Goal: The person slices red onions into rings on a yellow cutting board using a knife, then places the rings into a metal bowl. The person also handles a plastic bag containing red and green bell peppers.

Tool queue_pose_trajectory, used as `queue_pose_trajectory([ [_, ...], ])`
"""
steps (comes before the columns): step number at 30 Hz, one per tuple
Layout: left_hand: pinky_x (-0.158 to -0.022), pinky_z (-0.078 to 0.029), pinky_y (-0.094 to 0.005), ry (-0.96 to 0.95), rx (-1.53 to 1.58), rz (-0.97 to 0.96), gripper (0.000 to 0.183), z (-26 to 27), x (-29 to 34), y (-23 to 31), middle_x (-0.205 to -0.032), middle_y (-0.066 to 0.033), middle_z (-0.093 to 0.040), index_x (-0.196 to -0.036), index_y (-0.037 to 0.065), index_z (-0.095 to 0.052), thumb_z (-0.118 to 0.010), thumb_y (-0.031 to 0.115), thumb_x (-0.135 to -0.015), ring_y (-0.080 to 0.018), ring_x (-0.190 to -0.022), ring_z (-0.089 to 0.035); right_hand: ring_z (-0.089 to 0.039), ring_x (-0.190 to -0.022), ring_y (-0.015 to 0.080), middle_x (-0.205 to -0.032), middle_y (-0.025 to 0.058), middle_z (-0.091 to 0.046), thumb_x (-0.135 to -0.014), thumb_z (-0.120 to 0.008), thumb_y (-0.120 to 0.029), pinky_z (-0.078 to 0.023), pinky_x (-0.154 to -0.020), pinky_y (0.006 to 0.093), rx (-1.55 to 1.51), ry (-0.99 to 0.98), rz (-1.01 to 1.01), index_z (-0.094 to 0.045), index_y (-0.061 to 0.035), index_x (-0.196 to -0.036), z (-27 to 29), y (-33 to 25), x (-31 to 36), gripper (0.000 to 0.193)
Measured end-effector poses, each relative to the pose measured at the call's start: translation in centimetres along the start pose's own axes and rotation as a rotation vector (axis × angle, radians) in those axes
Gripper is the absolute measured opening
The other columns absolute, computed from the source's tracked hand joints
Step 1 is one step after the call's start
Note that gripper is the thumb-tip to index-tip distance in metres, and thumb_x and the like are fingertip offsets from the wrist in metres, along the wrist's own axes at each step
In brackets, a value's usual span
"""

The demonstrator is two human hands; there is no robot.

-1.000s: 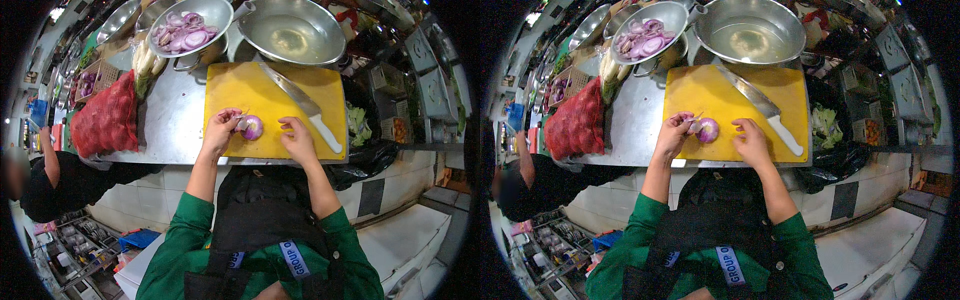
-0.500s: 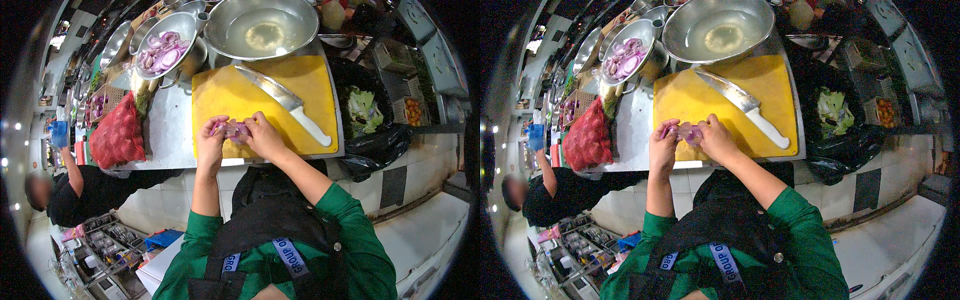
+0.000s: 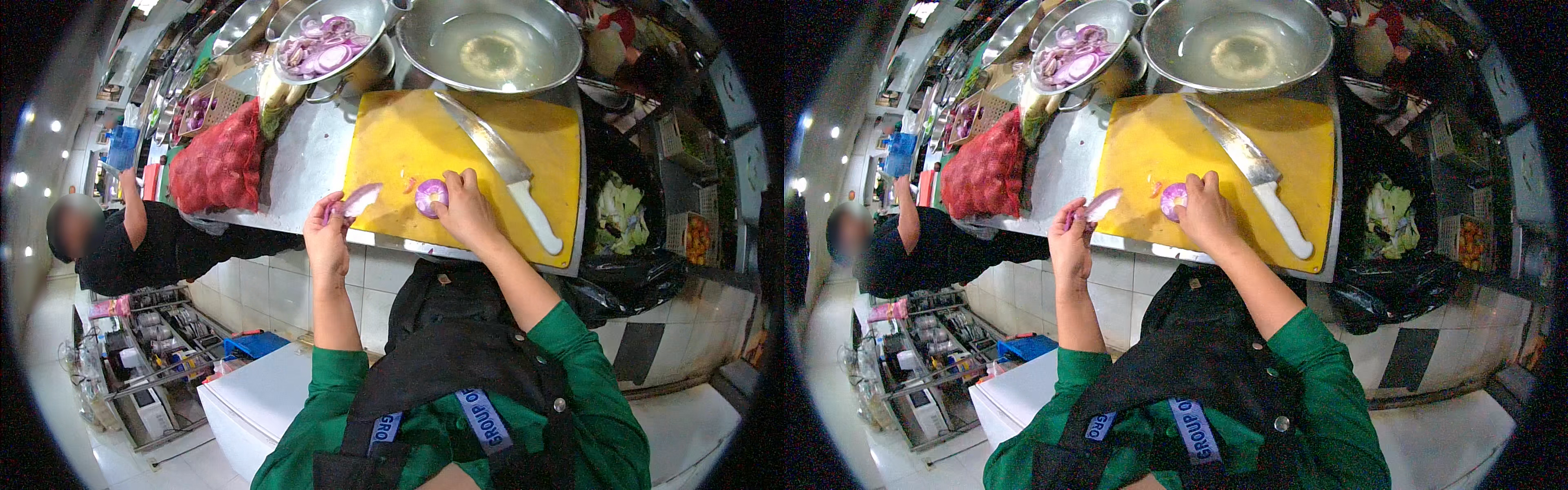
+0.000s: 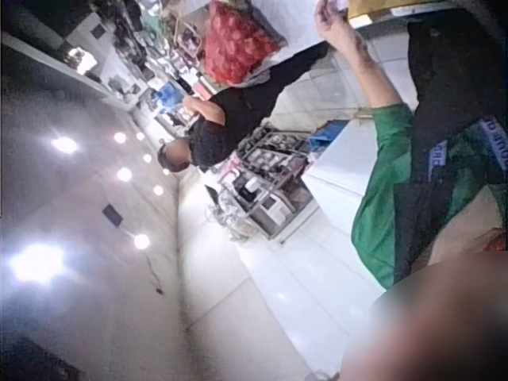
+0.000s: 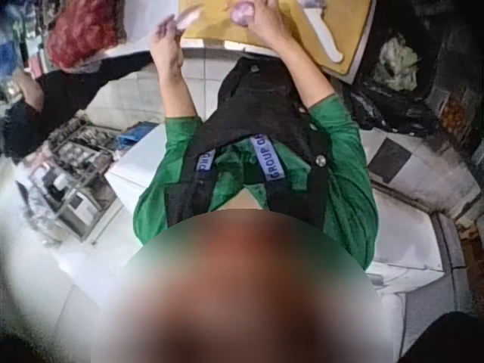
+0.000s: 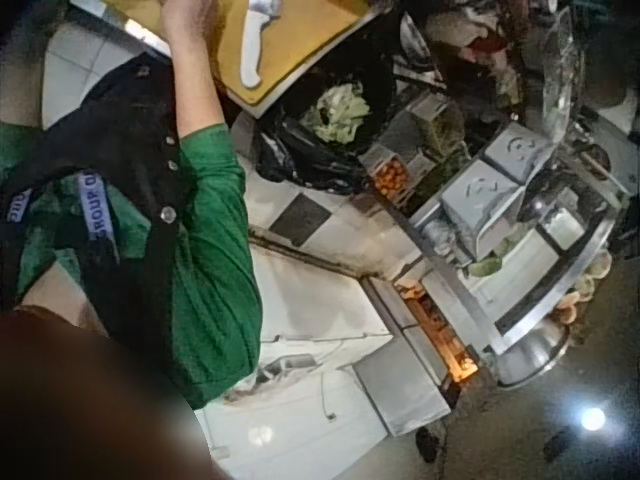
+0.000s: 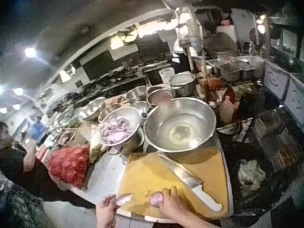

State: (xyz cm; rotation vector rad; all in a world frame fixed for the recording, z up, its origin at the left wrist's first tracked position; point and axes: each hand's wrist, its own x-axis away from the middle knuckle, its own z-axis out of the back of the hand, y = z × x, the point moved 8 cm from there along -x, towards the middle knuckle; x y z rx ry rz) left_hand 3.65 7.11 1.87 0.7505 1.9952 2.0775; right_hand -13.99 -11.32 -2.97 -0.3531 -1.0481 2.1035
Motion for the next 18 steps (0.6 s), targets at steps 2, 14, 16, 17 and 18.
queue_pose_trajectory([
  [2,-0.076,-0.052,-0.0255,-0.063,-0.003,-0.02,0.023,-0.7,0.1,-0.2,-0.104,-0.005,-0.062,-0.116,0.001,-0.061,-0.058,0.0,-0.094,-0.0113,-0.084,-0.059,-0.062,-0.093,0.0385,-0.113,0.0228,-0.056,-0.079,-0.073,-0.022,-0.05,-0.086,0.0455,0.028,0.014,0.045,-0.054,0.0022,-0.121,0.4,-0.9,-0.1,0.052],
  [14,-0.104,-0.044,-0.0359,-0.77,-0.43,-0.464,0.051,-13.9,3.7,0.2,-0.131,-0.0155,-0.055,-0.132,0.002,-0.047,-0.057,-0.01,-0.084,-0.0275,-0.124,-0.053,-0.062,-0.089,0.0177,-0.106,0.0068,-0.061,-0.083,-0.07,-0.005,-0.05,-0.072,0.0316,-1.187,0.064,-0.266,-0.052,-0.0113,-0.122,5.8,2.4,2.5,0.044],
  [16,-0.106,-0.041,-0.0381,-0.772,-0.601,-0.614,0.062,-13.4,2.7,0.5,-0.136,-0.0154,-0.051,-0.133,0.004,-0.049,-0.059,-0.012,-0.074,-0.0349,-0.126,-0.05,-0.062,-0.088,0.0169,-0.105,0.0055,-0.063,-0.084,-0.069,-0.005,-0.049,-0.072,0.0305,-1.065,0.312,-0.196,-0.052,-0.0123,-0.122,11.7,5.0,4.1,0.042],
  [17,-0.107,-0.041,-0.0389,-0.822,-0.691,-0.6,0.062,-13.2,2.0,-0.3,-0.137,-0.0154,-0.05,-0.133,0.005,-0.05,-0.06,-0.011,-0.074,-0.0353,-0.127,-0.049,-0.062,-0.088,0.0168,-0.106,0.0053,-0.063,-0.085,-0.068,-0.004,-0.048,-0.072,0.0303,-0.964,0.503,-0.242,-0.052,-0.0131,-0.124,14.9,6.8,5.8,0.044],
  [18,-0.107,-0.04,-0.0397,-0.865,-0.758,-0.623,0.063,-13.1,1.5,-0.9,-0.138,-0.0154,-0.05,-0.133,0.007,-0.051,-0.06,-0.011,-0.073,-0.0356,-0.127,-0.048,-0.062,-0.088,0.016,-0.106,0.0042,-0.063,-0.085,-0.067,-0.004,-0.047,-0.072,0.0297,-0.849,0.616,-0.271,-0.054,-0.0144,-0.125,17.5,7.9,7.4,0.043],
])
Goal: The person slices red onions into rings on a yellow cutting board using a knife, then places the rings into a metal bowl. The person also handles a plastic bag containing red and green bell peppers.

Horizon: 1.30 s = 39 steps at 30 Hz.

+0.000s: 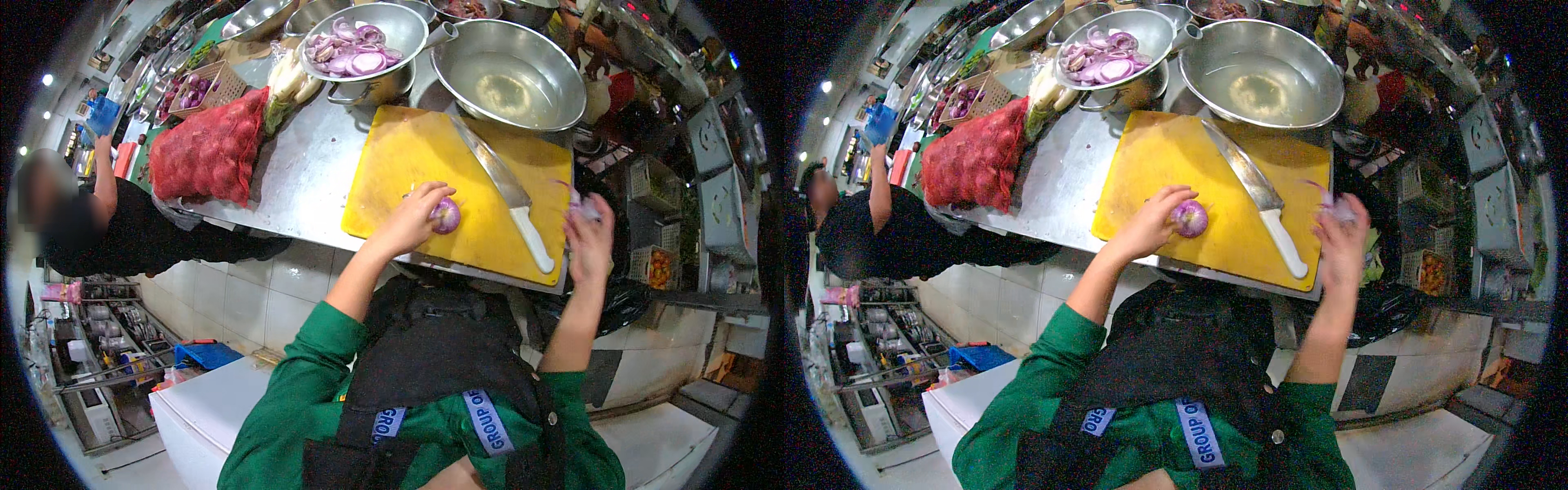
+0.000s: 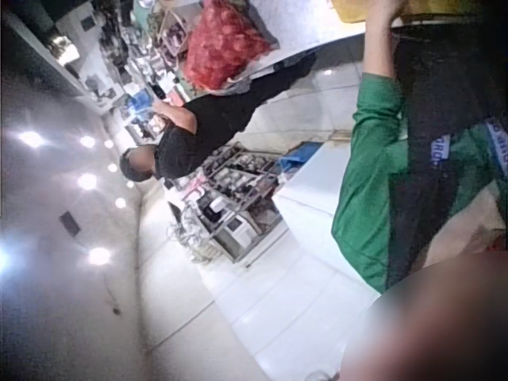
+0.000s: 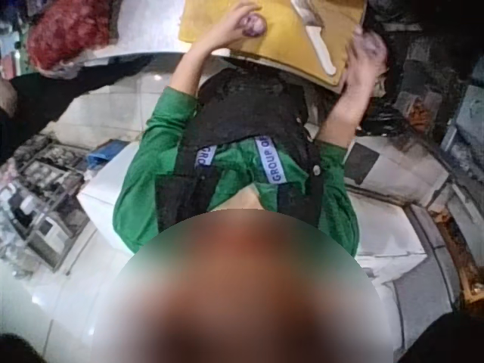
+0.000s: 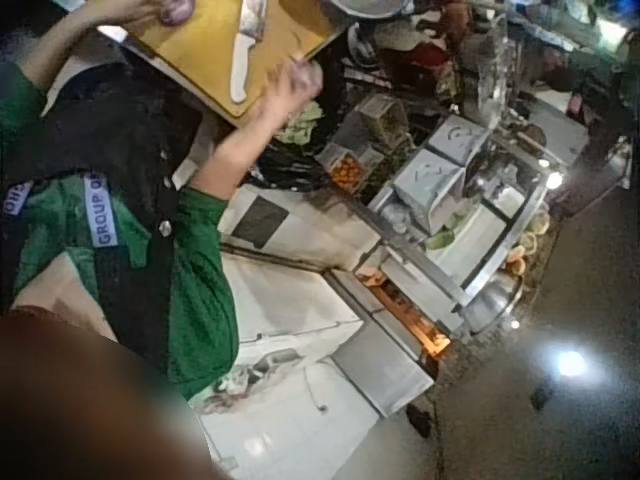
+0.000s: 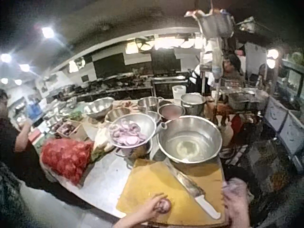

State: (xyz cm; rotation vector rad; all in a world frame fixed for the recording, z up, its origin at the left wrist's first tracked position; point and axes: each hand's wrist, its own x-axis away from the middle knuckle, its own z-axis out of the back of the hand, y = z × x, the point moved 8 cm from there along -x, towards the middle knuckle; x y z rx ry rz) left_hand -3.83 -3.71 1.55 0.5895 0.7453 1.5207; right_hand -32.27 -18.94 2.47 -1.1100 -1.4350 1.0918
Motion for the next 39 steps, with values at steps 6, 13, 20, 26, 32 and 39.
queue_pose_trajectory([
  [6,-0.102,-0.043,-0.0421,-0.36,-0.258,-0.243,0.064,-2.8,-3.6,-2.7,-0.131,-0.0123,-0.055,-0.125,0.012,-0.06,-0.071,-0.005,-0.064,-0.0344,-0.121,-0.052,-0.058,-0.087,0.0116,-0.101,-0.0007,-0.062,-0.091,-0.062,-0.011,-0.044,-0.071,0.0288,0.558,0.237,-0.182,-0.064,-0.0147,-0.117,8.4,-0.5,0.5,0.026],
  [13,-0.084,-0.051,-0.0406,-0.602,-0.285,-0.318,0.05,-3.2,-6.6,-2.9,-0.104,-0.01,-0.063,-0.103,0.01,-0.065,-0.082,0.006,-0.056,-0.0325,-0.099,-0.062,-0.064,-0.091,0.0267,-0.097,0.0141,-0.066,-0.086,-0.067,-0.015,-0.049,-0.082,0.0361,0.845,-0.27,0.222,-0.065,-0.0016,-0.108,-2.8,3.8,3.6,0.026],
  [20,-0.079,-0.05,-0.043,-0.691,-0.264,-0.418,0.051,-3.2,-7.3,-2.7,-0.097,-0.0102,-0.061,-0.098,0.008,-0.06,-0.086,0.011,-0.054,-0.0338,-0.094,-0.061,-0.055,-0.109,0.0362,-0.112,0.017,-0.06,-0.081,-0.068,-0.014,-0.044,-0.094,0.0423,1.082,-0.251,0.277,-0.067,-0.004,-0.105,-4.4,3.3,4.9,0.026],
  [26,-0.077,-0.048,-0.0432,-0.821,-0.294,-0.362,0.054,-3.8,-8.0,-3.5,-0.096,-0.011,-0.06,-0.095,0.008,-0.058,-0.089,0.015,-0.051,-0.0344,-0.092,-0.059,-0.052,-0.11,0.0353,-0.116,0.0144,-0.056,-0.08,-0.069,-0.012,-0.043,-0.094,0.0426,1.118,-0.197,0.39,-0.064,-0.0053,-0.106,-4.6,3.2,5.9,0.028],
  [32,-0.076,-0.046,-0.0439,-0.829,-0.288,-0.417,0.052,-3.5,-7.7,-2.8,-0.094,-0.0111,-0.059,-0.091,0.007,-0.058,-0.088,0.016,-0.051,-0.0351,-0.091,-0.058,-0.052,-0.111,0.0357,-0.114,0.0142,-0.054,-0.079,-0.07,-0.01,-0.042,-0.095,0.0431,1.047,-0.154,0.323,-0.062,-0.0089,-0.109,-3.8,4.6,5.7,0.031],
  [39,-0.075,-0.046,-0.0439,-0.817,-0.266,-0.436,0.051,-3.1,-7.6,-3.1,-0.094,-0.0117,-0.058,-0.091,0.006,-0.058,-0.088,0.024,-0.054,-0.0354,-0.091,-0.058,-0.051,-0.11,0.0367,-0.114,0.0148,-0.052,-0.078,-0.071,-0.007,-0.041,-0.095,0.0437,1.02,-0.152,0.342,-0.059,-0.009,-0.109,-4.3,5.3,5.9,0.033],
])
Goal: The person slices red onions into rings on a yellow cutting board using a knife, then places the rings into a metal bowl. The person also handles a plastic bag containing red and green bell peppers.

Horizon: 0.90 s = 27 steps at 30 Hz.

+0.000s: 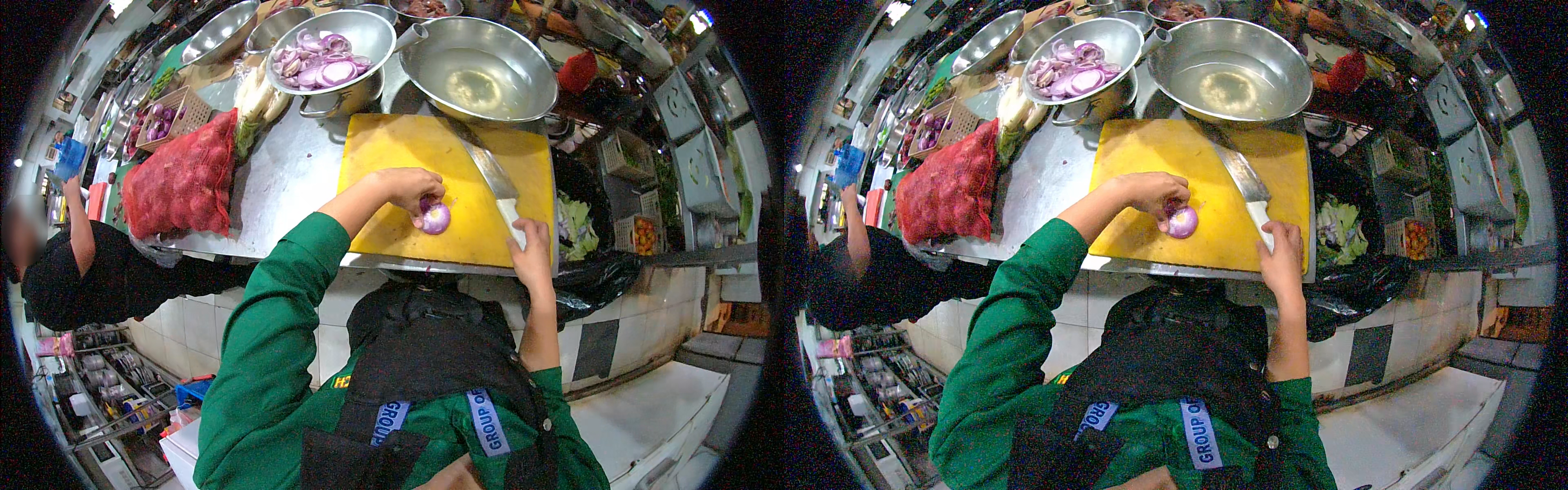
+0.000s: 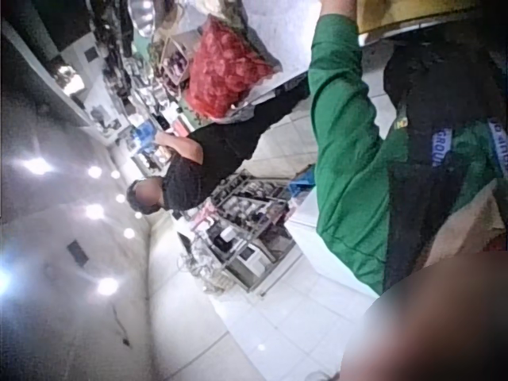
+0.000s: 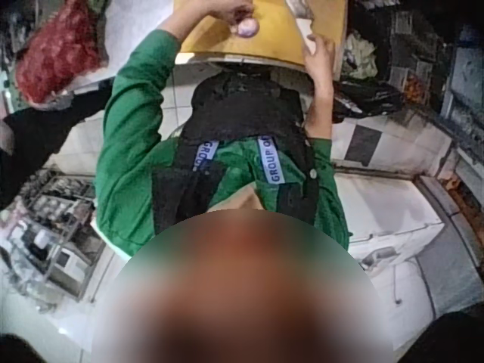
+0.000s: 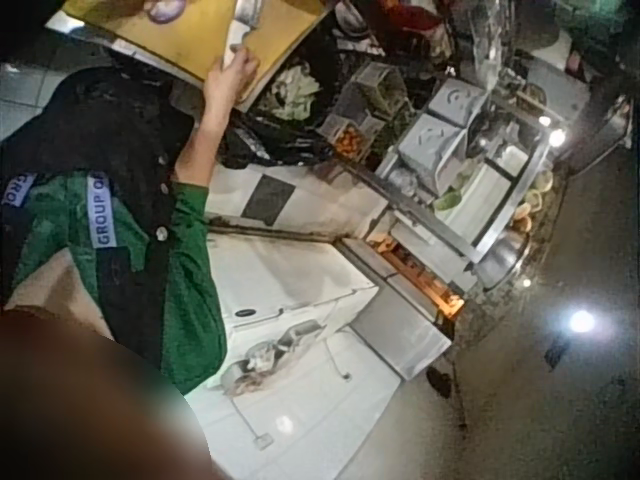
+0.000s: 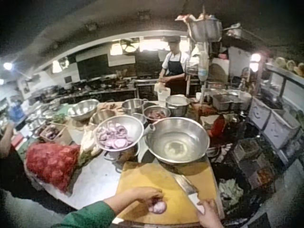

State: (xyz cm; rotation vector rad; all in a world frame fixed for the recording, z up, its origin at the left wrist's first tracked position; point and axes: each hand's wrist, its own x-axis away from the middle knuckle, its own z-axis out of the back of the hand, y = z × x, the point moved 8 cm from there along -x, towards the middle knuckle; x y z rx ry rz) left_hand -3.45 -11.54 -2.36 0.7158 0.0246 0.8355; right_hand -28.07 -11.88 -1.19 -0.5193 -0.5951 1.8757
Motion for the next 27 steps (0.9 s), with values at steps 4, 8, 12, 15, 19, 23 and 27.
queue_pose_trajectory([
  [4,-0.074,-0.047,-0.0438,0.078,0.017,0.049,0.049,-0.7,1.1,-0.6,-0.095,-0.0118,-0.059,-0.093,0.006,-0.058,-0.087,0.024,-0.058,-0.0352,-0.089,-0.059,-0.05,-0.11,0.0365,-0.115,0.0141,-0.052,-0.078,-0.07,-0.007,-0.041,-0.094,0.0452,0.159,0.065,0.036,-0.061,-0.0084,-0.105,0.3,-2.2,-0.1,0.028],
  [8,-0.075,-0.049,-0.0425,0.313,0.169,0.025,0.05,-0.6,2.9,-0.4,-0.096,-0.0122,-0.06,-0.096,0.005,-0.059,-0.087,0.023,-0.059,-0.0341,-0.089,-0.061,-0.049,-0.111,0.0358,-0.114,0.0138,-0.053,-0.077,-0.07,-0.009,-0.042,-0.092,0.0467,0.229,0.18,0.224,-0.064,-0.0067,-0.1,-0.4,-6.7,0.2,0.023],
  [12,-0.078,-0.05,-0.0406,0.328,0.14,0.065,0.052,-0.8,3.1,-0.8,-0.095,-0.0127,-0.06,-0.099,0.004,-0.059,-0.087,0.023,-0.06,-0.033,-0.091,-0.062,-0.051,-0.106,0.036,-0.11,0.0155,-0.054,-0.077,-0.069,-0.007,-0.042,-0.092,0.0442,0.063,-0.01,0.335,-0.063,-0.003,-0.101,-3.6,-9.8,-0.3,0.025],
  [15,-0.077,-0.051,-0.0403,0.316,0.119,0.067,0.052,-0.8,3.1,-0.9,-0.095,-0.0128,-0.06,-0.1,0.004,-0.059,-0.088,0.022,-0.06,-0.0331,-0.09,-0.062,-0.052,-0.106,0.0355,-0.11,0.0157,-0.054,-0.077,-0.071,-0.009,-0.043,-0.093,0.0435,-0.074,-0.147,0.386,-0.06,-0.0029,-0.108,-6.1,-11.3,-0.7,0.033],
  [19,-0.077,-0.051,-0.0406,0.362,0.141,0.008,0.048,-0.6,3.4,-0.6,-0.097,-0.0128,-0.06,-0.097,0.003,-0.059,-0.087,0.021,-0.061,-0.0335,-0.089,-0.061,-0.051,-0.106,0.0378,-0.111,0.0172,-0.053,-0.073,-0.075,-0.01,-0.044,-0.092,0.0446,-0.159,-0.209,0.357,-0.056,-0.0044,-0.116,-8.7,-12.0,-1.8,0.047],
  [23,-0.077,-0.05,-0.0414,0.367,0.088,-0.064,0.044,-0.5,3.1,-0.1,-0.097,-0.0128,-0.059,-0.094,0.002,-0.059,-0.085,0.021,-0.064,-0.0345,-0.088,-0.061,-0.051,-0.108,0.0373,-0.112,0.016,-0.053,-0.072,-0.078,-0.012,-0.043,-0.094,0.0439,-0.077,-0.173,0.342,-0.056,-0.0033,-0.117,-9.8,-11.9,-2.2,0.05],
  [27,-0.077,-0.049,-0.0421,0.303,0.106,-0.038,0.042,-0.7,3.0,-0.4,-0.097,-0.0128,-0.059,-0.093,0.002,-0.059,-0.084,0.021,-0.066,-0.035,-0.088,-0.06,-0.051,-0.109,0.0368,-0.112,0.0149,-0.054,-0.069,-0.08,-0.012,-0.042,-0.096,0.0435,-0.072,-0.187,0.304,-0.058,-0.0048,-0.117,-10.0,-11.6,-2.3,0.054],
])
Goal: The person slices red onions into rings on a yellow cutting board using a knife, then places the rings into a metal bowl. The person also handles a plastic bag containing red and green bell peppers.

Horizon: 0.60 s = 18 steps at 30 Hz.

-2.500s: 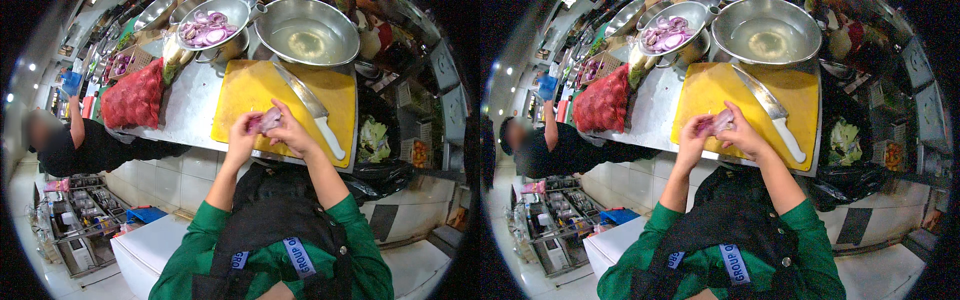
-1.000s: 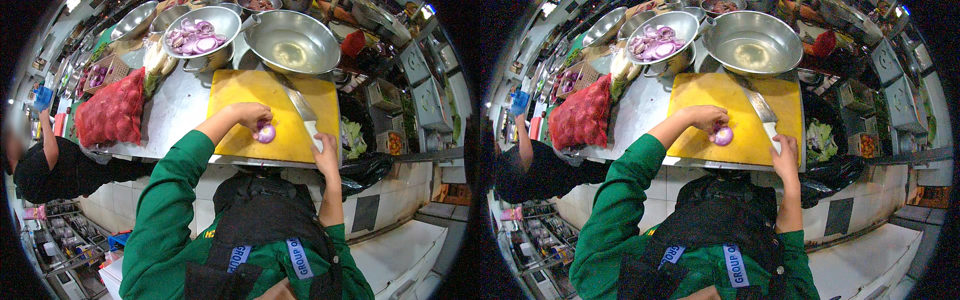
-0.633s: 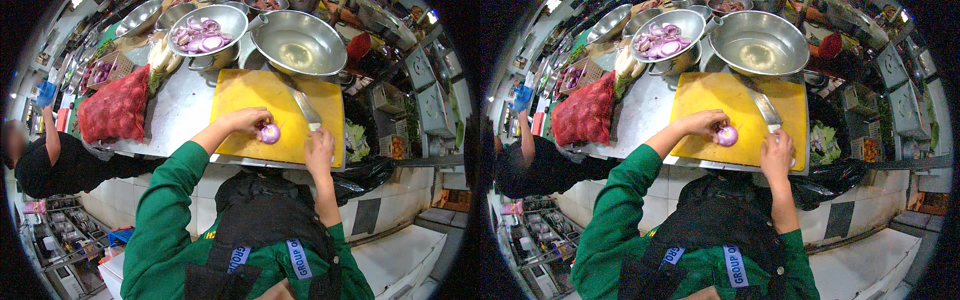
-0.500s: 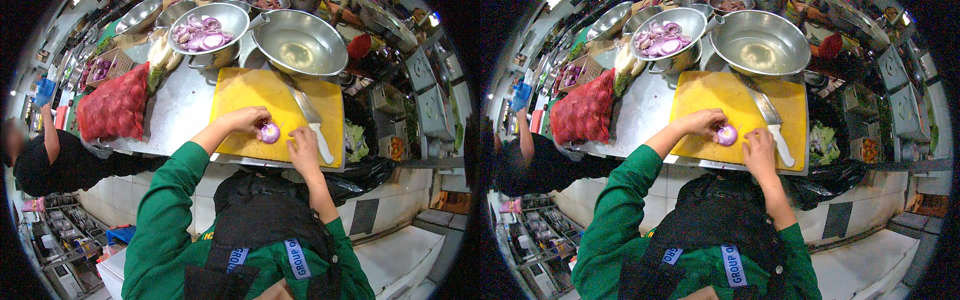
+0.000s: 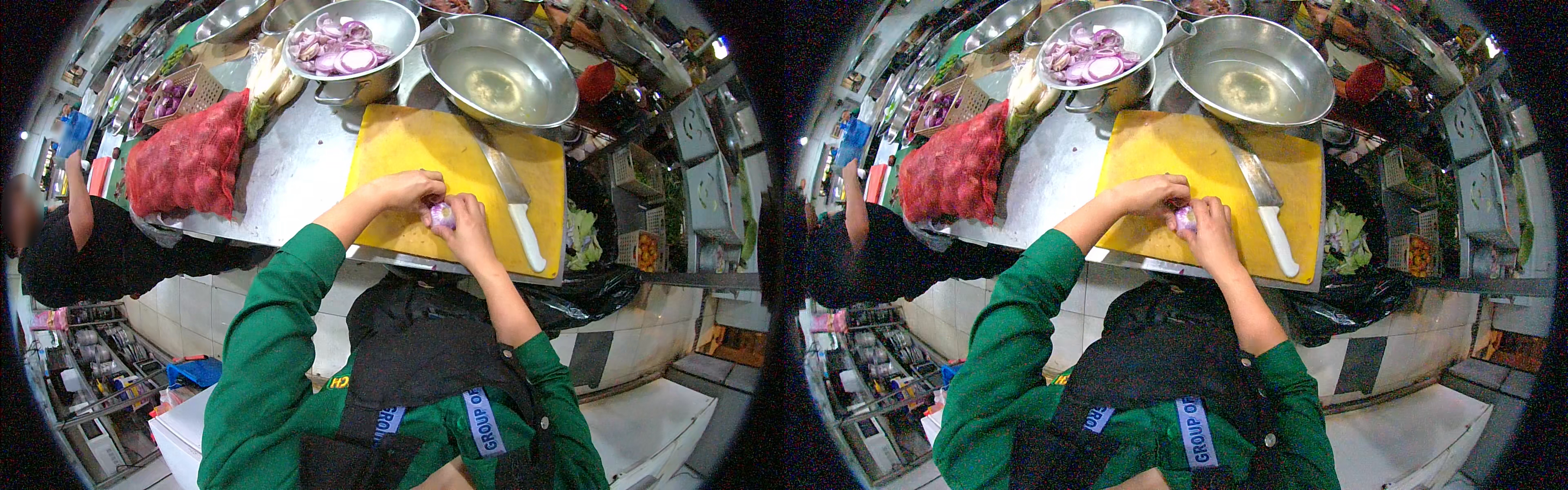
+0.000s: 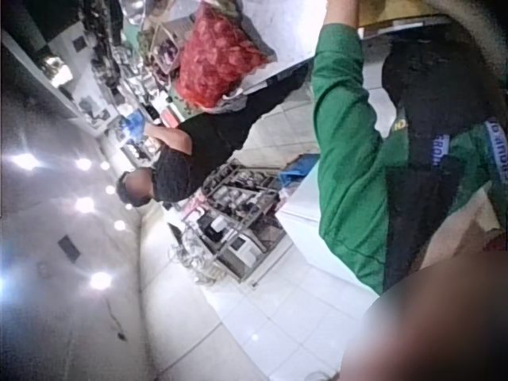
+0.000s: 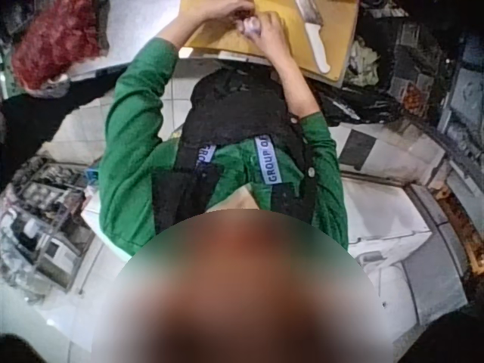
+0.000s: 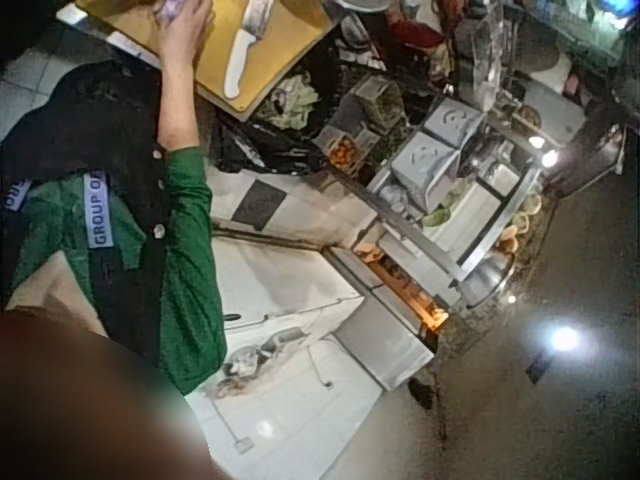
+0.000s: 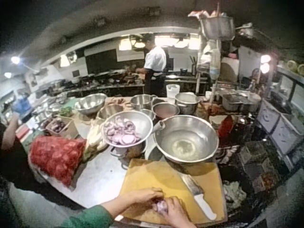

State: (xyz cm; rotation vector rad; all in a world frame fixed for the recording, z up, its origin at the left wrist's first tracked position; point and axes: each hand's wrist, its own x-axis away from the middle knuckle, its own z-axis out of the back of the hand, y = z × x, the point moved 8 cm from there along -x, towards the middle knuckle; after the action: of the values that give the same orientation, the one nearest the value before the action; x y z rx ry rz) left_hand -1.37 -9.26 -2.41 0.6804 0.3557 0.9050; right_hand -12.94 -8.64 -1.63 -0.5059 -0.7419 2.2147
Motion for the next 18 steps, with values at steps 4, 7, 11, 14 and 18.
queue_pose_trajectory([
  [4,-0.078,-0.049,-0.0424,0.035,0.042,0.107,0.041,-0.2,0.8,-0.7,-0.095,-0.013,-0.061,-0.093,0.003,-0.059,-0.084,0.021,-0.066,-0.0339,-0.089,-0.06,-0.051,-0.109,0.036,-0.113,0.0143,-0.054,-0.068,-0.081,-0.011,-0.042,-0.095,0.0442,-0.02,-0.004,-0.025,-0.059,-0.0076,-0.117,0.1,0.1,0.0,0.054],
  [7,-0.079,-0.05,-0.0405,0.151,0.134,0.166,0.042,-0.1,1.3,-1.1,-0.095,-0.0131,-0.062,-0.097,0.003,-0.062,-0.084,0.021,-0.066,-0.0319,-0.089,-0.062,-0.051,-0.109,0.0356,-0.113,0.0141,-0.054,-0.068,-0.081,-0.011,-0.042,-0.095,0.0445,-0.016,0.001,-0.037,-0.06,-0.0085,-0.117,0.0,0.0,0.0,0.053],
  [11,-0.079,-0.052,-0.0373,0.181,0.158,0.196,0.041,-0.3,1.5,-1.7,-0.096,-0.0125,-0.064,-0.103,0.004,-0.065,-0.083,0.016,-0.068,-0.0293,-0.088,-0.064,-0.051,-0.109,0.0358,-0.114,0.014,-0.054,-0.068,-0.081,-0.011,-0.042,-0.095,0.0446,0.003,0.004,-0.051,-0.059,-0.0085,-0.117,-0.2,0.1,0.1,0.054],
  [14,-0.076,-0.053,-0.0369,0.156,0.185,0.241,0.037,-0.1,1.5,-2.6,-0.095,-0.013,-0.064,-0.105,0.002,-0.065,-0.08,0.012,-0.072,-0.0272,-0.085,-0.065,-0.051,-0.109,0.036,-0.115,0.0142,-0.054,-0.068,-0.081,-0.011,-0.042,-0.095,0.0446,0.009,0.011,-0.042,-0.059,-0.008,-0.117,-0.1,0.0,0.2,0.054],
  [18,-0.073,-0.053,-0.038,0.072,0.283,0.422,0.026,-0.9,1.4,-4.4,-0.093,-0.014,-0.063,-0.103,0.001,-0.065,-0.072,0.007,-0.079,-0.0293,-0.084,-0.065,-0.05,-0.109,0.0363,-0.115,0.0147,-0.053,-0.068,-0.081,-0.011,-0.042,-0.095,0.0443,0.001,0.009,-0.053,-0.058,-0.0074,-0.117,-0.1,0.0,0.3,0.054],
])
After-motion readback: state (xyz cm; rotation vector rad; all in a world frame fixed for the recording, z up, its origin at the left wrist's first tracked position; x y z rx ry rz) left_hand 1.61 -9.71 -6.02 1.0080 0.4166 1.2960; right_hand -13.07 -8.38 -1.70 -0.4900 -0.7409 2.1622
